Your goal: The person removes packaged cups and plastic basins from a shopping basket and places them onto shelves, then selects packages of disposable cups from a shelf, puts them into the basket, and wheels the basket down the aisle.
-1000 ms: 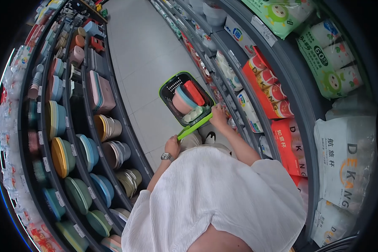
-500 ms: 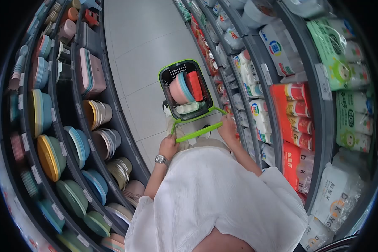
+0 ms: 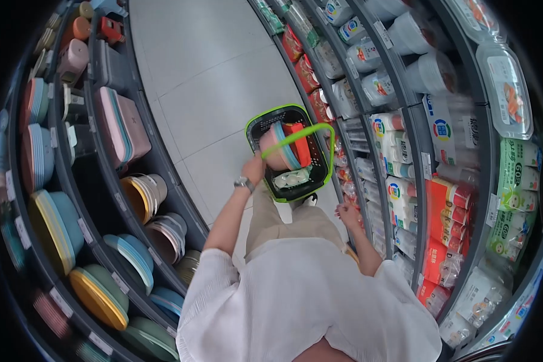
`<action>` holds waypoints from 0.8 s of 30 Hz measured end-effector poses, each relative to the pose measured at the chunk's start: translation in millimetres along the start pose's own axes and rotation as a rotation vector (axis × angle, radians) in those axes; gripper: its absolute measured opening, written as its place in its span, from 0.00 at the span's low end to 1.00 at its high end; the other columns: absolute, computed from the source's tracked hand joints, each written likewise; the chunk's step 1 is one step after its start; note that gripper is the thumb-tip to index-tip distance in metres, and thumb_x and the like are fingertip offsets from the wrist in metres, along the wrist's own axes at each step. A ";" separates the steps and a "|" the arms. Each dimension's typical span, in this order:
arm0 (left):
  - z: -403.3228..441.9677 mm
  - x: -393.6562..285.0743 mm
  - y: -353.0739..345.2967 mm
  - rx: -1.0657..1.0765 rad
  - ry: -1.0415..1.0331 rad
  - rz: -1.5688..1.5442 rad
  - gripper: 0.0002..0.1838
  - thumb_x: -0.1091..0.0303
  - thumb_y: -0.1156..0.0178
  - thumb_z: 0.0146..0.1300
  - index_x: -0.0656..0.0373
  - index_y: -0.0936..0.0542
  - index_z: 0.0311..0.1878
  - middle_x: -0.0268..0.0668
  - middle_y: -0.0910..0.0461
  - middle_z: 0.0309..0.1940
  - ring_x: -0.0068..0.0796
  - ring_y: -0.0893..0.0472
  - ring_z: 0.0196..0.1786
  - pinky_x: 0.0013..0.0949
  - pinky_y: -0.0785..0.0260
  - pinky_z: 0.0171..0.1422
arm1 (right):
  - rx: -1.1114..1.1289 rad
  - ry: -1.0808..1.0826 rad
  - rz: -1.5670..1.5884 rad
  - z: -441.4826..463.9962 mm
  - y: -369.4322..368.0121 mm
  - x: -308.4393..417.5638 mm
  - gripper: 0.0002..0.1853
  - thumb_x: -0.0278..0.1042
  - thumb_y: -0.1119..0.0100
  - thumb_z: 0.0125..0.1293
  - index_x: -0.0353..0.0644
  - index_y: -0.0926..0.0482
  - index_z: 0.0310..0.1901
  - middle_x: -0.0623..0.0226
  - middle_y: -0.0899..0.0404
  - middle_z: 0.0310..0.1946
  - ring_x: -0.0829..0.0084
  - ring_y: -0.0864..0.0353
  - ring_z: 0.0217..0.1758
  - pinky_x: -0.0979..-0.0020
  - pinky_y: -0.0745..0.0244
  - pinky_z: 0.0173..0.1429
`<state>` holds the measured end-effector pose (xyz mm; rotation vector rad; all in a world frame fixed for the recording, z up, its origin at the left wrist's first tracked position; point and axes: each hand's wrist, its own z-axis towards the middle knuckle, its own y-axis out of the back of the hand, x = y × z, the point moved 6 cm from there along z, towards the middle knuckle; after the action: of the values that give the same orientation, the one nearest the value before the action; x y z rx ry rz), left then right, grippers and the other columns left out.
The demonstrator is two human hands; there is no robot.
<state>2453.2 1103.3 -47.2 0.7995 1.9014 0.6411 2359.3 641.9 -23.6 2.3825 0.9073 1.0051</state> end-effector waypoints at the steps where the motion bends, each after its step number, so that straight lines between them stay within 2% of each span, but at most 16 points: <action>1: 25.3 11.6 3.1 0.035 0.025 -0.005 0.17 0.58 0.40 0.71 0.63 0.28 0.50 0.55 0.15 0.38 0.63 0.16 0.41 0.60 0.24 0.47 | 0.101 -0.108 0.251 -13.3 -17.7 1.8 0.15 0.37 0.37 0.65 0.32 0.15 0.43 0.58 0.12 0.29 0.66 0.10 0.35 0.66 0.19 0.41; 2: 46.7 23.5 2.7 0.079 0.052 -0.009 0.19 0.56 0.39 0.70 0.63 0.28 0.50 0.57 0.15 0.40 0.64 0.16 0.44 0.60 0.24 0.48 | 0.093 -0.140 0.255 -21.5 -29.4 1.3 0.15 0.37 0.37 0.65 0.32 0.15 0.43 0.58 0.12 0.29 0.66 0.10 0.35 0.66 0.19 0.41; 4: 95.4 60.5 -18.6 0.146 0.060 -0.006 0.23 0.54 0.36 0.68 0.64 0.27 0.52 0.59 0.15 0.42 0.63 0.16 0.49 0.58 0.25 0.54 | 0.045 -0.041 -0.177 -19.3 -45.4 8.6 0.12 0.36 0.40 0.69 0.34 0.15 0.42 0.60 0.12 0.29 0.72 0.11 0.35 0.71 0.21 0.37; 6: 125.9 78.7 -27.2 0.190 0.088 0.020 0.24 0.54 0.34 0.66 0.65 0.25 0.54 0.59 0.16 0.45 0.61 0.17 0.53 0.56 0.25 0.58 | 0.075 -0.100 -0.033 -6.3 -78.8 -28.2 0.11 0.35 0.41 0.71 0.35 0.16 0.43 0.63 0.12 0.32 0.74 0.12 0.35 0.74 0.21 0.38; 12: 180.5 111.7 -57.5 0.108 0.220 0.058 0.24 0.57 0.34 0.65 0.65 0.20 0.58 0.55 0.15 0.52 0.56 0.17 0.57 0.50 0.25 0.63 | 0.066 -0.147 0.336 7.5 -122.8 -7.8 0.11 0.34 0.40 0.72 0.33 0.16 0.44 0.61 0.13 0.33 0.73 0.12 0.36 0.72 0.20 0.39; 14: 194.2 119.4 -66.5 0.065 0.254 0.047 0.20 0.59 0.37 0.65 0.66 0.19 0.52 0.61 0.16 0.49 0.61 0.17 0.56 0.54 0.25 0.62 | 0.063 -0.126 0.298 27.3 -137.9 -21.0 0.12 0.34 0.41 0.72 0.33 0.16 0.44 0.61 0.12 0.33 0.73 0.12 0.36 0.72 0.20 0.40; 16: 214.6 145.8 -92.8 0.065 0.327 0.103 0.22 0.58 0.40 0.66 0.67 0.21 0.54 0.62 0.16 0.50 0.62 0.18 0.57 0.54 0.26 0.63 | 0.061 -0.110 0.260 45.1 -147.6 -33.8 0.12 0.34 0.41 0.73 0.32 0.16 0.44 0.60 0.12 0.34 0.73 0.12 0.36 0.72 0.19 0.41; 19: 232.7 153.0 -108.4 0.130 0.387 0.167 0.28 0.54 0.40 0.65 0.70 0.23 0.58 0.63 0.17 0.53 0.62 0.18 0.59 0.53 0.26 0.65 | 0.096 -0.273 0.318 73.9 -163.2 -52.4 0.12 0.34 0.41 0.73 0.32 0.16 0.44 0.60 0.12 0.34 0.74 0.13 0.35 0.72 0.17 0.43; 23: 256.6 183.9 -138.4 0.126 0.422 0.175 0.31 0.51 0.39 0.63 0.70 0.23 0.60 0.63 0.17 0.53 0.62 0.18 0.60 0.51 0.27 0.66 | 0.072 -0.230 0.239 116.7 -194.3 -98.5 0.12 0.34 0.41 0.73 0.31 0.16 0.43 0.59 0.11 0.34 0.74 0.13 0.33 0.72 0.17 0.41; 24: 264.0 199.2 -149.4 0.130 0.434 0.153 0.32 0.51 0.39 0.63 0.70 0.23 0.60 0.63 0.17 0.54 0.62 0.19 0.60 0.50 0.27 0.67 | 0.098 -0.253 0.255 126.4 -198.0 -103.8 0.13 0.37 0.40 0.70 0.33 0.16 0.42 0.56 0.12 0.32 0.65 0.13 0.34 0.66 0.18 0.43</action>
<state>2584.4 1182.4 -376.2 0.9526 2.3079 0.8444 2316.8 696.8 -270.8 2.6815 0.5840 0.7342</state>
